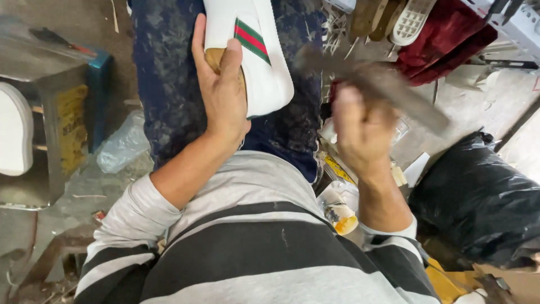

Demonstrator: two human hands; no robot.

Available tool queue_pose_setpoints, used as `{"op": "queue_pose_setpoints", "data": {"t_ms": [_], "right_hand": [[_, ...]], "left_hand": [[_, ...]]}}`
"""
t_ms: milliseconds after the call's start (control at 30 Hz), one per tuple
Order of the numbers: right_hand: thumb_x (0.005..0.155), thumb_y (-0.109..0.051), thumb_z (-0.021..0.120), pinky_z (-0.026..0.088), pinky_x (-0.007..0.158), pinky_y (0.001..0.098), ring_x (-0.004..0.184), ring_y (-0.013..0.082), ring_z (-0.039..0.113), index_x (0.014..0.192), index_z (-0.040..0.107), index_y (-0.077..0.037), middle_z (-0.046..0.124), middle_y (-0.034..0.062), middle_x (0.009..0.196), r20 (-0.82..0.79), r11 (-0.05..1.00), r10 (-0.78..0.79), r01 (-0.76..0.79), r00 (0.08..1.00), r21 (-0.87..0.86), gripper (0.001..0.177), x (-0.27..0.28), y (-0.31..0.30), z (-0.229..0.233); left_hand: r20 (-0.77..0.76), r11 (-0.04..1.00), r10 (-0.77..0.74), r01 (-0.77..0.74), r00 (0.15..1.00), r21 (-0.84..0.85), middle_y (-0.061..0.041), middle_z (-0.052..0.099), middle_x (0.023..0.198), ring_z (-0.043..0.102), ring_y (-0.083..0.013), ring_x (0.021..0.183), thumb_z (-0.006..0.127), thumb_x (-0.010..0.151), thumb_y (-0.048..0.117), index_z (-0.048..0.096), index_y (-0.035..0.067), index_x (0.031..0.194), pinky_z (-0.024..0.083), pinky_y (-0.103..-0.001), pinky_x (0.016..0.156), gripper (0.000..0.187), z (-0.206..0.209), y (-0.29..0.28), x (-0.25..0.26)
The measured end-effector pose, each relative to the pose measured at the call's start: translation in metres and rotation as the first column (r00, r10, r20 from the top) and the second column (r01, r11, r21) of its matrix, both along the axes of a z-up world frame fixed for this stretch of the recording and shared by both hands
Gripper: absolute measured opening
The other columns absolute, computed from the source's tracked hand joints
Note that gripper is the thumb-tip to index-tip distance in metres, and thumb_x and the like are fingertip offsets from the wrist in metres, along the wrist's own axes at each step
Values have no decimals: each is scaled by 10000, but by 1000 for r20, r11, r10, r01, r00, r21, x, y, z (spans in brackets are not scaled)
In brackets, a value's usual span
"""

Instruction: The person hammers the sole of a white slip-on shoe to secure the sole. They then apply glue from a metal can to the shoe's side and continue hammering the sole.

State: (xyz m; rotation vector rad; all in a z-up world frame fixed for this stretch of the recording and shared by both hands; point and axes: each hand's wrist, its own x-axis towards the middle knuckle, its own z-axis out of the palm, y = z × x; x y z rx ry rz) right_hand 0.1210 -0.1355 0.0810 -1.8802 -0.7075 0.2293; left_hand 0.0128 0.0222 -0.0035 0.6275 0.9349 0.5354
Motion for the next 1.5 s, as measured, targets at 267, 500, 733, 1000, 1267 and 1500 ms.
{"op": "queue_pose_setpoints", "data": {"t_ms": [267,500,733,1000,1267,1500], "right_hand": [[1003,-152,661,557,871,456,833,417,715,979,719,68,712,259,837,277,953,50,37,959,-302,228,-39,-24,-39],[983,-91,609,507,514,220,432,173,608,710,675,-109,620,3,521,133,981,-195,196,972,0,282,-63,-22,-55],[1018,-167,590,542,535,306,484,279,623,1054,666,-28,618,101,574,46,997,-29,26,998,72,162,-66,7,-32],[1025,-210,616,578,612,404,651,405,680,1121,649,-75,645,179,680,34,992,-44,39,998,123,169,-65,1,-25],[981,-126,660,544,714,414,717,371,703,1012,702,28,694,206,763,73,997,71,-71,995,-9,163,-41,-23,-19],[958,-88,703,520,531,439,583,417,683,913,699,27,648,208,623,114,993,87,-76,990,-92,123,-47,-18,-31]], "left_hand": [[-144,986,164,-156,976,65,-167,600,1393,642,-267,1208,720,1037,178,450,190,1533,547,-402,1077,565,7,-5,16],[-275,994,90,-102,957,-30,-79,627,1343,688,-208,1159,764,972,291,502,277,1489,591,-374,1017,580,36,-5,23],[-200,960,67,-118,977,-255,-88,728,1196,744,-255,1139,704,958,302,649,139,1327,647,-418,1007,408,-17,19,14],[-128,958,51,-85,990,-275,-122,796,1132,819,-285,1051,682,927,311,726,98,1096,717,-419,937,275,-4,17,9],[-188,962,195,-225,963,-153,-28,605,842,692,-217,845,708,918,250,513,149,857,622,-356,782,228,29,-6,29],[-259,945,195,-252,946,-210,-73,619,921,712,-253,913,780,866,263,558,122,930,647,-405,821,270,18,7,32]]}}
